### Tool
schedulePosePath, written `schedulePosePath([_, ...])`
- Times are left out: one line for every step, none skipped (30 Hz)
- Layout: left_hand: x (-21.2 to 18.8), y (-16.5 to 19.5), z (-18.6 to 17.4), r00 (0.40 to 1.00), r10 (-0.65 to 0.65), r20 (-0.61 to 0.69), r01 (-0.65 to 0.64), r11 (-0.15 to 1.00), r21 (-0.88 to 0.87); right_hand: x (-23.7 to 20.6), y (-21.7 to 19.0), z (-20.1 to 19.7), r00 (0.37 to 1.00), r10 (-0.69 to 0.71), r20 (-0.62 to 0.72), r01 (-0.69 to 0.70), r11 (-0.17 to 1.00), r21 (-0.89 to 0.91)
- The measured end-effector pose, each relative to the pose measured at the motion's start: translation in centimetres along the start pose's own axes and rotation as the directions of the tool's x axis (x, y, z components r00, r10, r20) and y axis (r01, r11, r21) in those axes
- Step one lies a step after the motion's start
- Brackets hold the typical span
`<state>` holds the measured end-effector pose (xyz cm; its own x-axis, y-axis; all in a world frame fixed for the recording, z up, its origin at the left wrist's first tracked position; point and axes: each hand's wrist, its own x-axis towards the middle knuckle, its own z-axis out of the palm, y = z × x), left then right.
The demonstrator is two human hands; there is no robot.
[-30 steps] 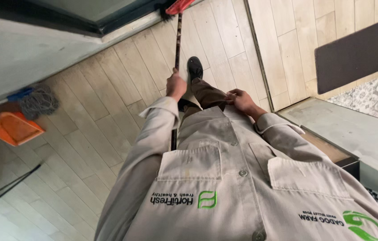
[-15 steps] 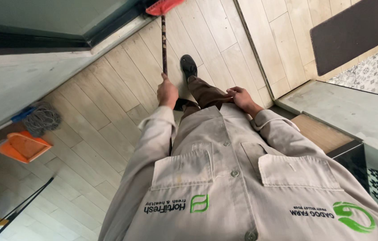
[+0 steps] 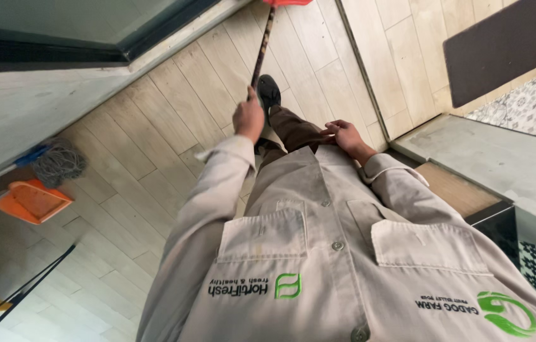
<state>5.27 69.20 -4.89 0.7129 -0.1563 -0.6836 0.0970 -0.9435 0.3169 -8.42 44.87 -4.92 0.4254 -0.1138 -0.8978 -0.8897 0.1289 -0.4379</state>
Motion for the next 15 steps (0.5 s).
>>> schedulePosePath([0.9,-0.2,-0.1,1.0,-0.022,-0.021,0.022,1.0,0.014,-0.1,0.1,-0.1,1.0,-0.003,-0.003,0.003,1.0,-0.009])
schedulePosePath([1.4,-0.8,-0.1,0.998,-0.041,-0.046,0.042,0.999,0.023,-0.2,0.2,-0.2,1.0,-0.011,-0.009,0.011,1.0,-0.021])
schedulePosePath([1.6,-1.4,0.0,0.999,-0.015,-0.052,0.017,0.999,0.041,-0.4,0.2,-0.3,1.0,-0.011,-0.009,0.011,1.0,-0.013])
schedulePosePath([1.5,-2.4,0.2,0.998,0.011,-0.059,-0.007,0.998,0.06,-0.5,0.2,-0.5,1.0,-0.011,-0.009,0.011,1.0,-0.005])
schedulePosePath([1.2,-3.2,0.6,0.997,0.034,-0.068,-0.029,0.996,0.079,-0.6,0.2,-0.7,1.0,-0.012,-0.005,0.012,1.0,0.003])
schedulePosePath([0.7,-4.1,1.2,0.999,0.053,0.002,-0.053,0.996,0.072,-0.6,0.2,-0.9,1.0,-0.013,-0.012,0.013,1.0,0.023])
schedulePosePath([0.0,-4.7,1.9,0.995,0.073,0.07,-0.078,0.995,0.066,-0.6,0.2,-1.1,1.0,-0.016,-0.02,0.017,0.999,0.044])
schedulePosePath([-0.7,-4.8,2.7,0.986,0.12,0.113,-0.126,0.991,0.045,-0.6,0.2,-1.2,1.0,-0.012,-0.028,0.014,0.998,0.068])
schedulePosePath([-1.5,-4.7,3.3,0.973,0.163,0.162,-0.169,0.985,0.02,-0.6,0.3,-1.4,0.999,-0.01,-0.034,0.013,0.998,0.067])
schedulePosePath([-2.3,-4.0,4.1,0.958,0.249,0.144,-0.247,0.968,-0.032,-0.6,0.4,-1.4,0.999,-0.009,-0.039,0.011,0.998,0.065])
schedulePosePath([-2.7,-3.0,4.6,0.935,0.336,0.115,-0.328,0.941,-0.081,-0.5,0.4,-1.5,0.999,-0.015,-0.045,0.018,0.998,0.064])
schedulePosePath([-3.0,-1.7,5.1,0.919,0.351,0.177,-0.32,0.93,-0.182,-0.5,0.4,-1.4,0.999,-0.018,-0.042,0.021,0.997,0.068])
schedulePosePath([-3.3,-0.5,5.4,0.893,0.288,0.345,-0.176,0.93,-0.321,-0.4,0.5,-1.4,0.999,-0.016,-0.041,0.019,0.997,0.074])
schedulePosePath([-3.6,0.4,5.7,0.837,0.217,0.502,0.02,0.906,-0.424,-0.4,0.5,-1.3,0.999,-0.012,-0.042,0.015,0.997,0.08])
schedulePosePath([-3.9,1.3,5.9,0.773,0.164,0.613,0.176,0.873,-0.455,-0.5,0.6,-1.3,0.999,-0.009,-0.045,0.011,0.998,0.061])
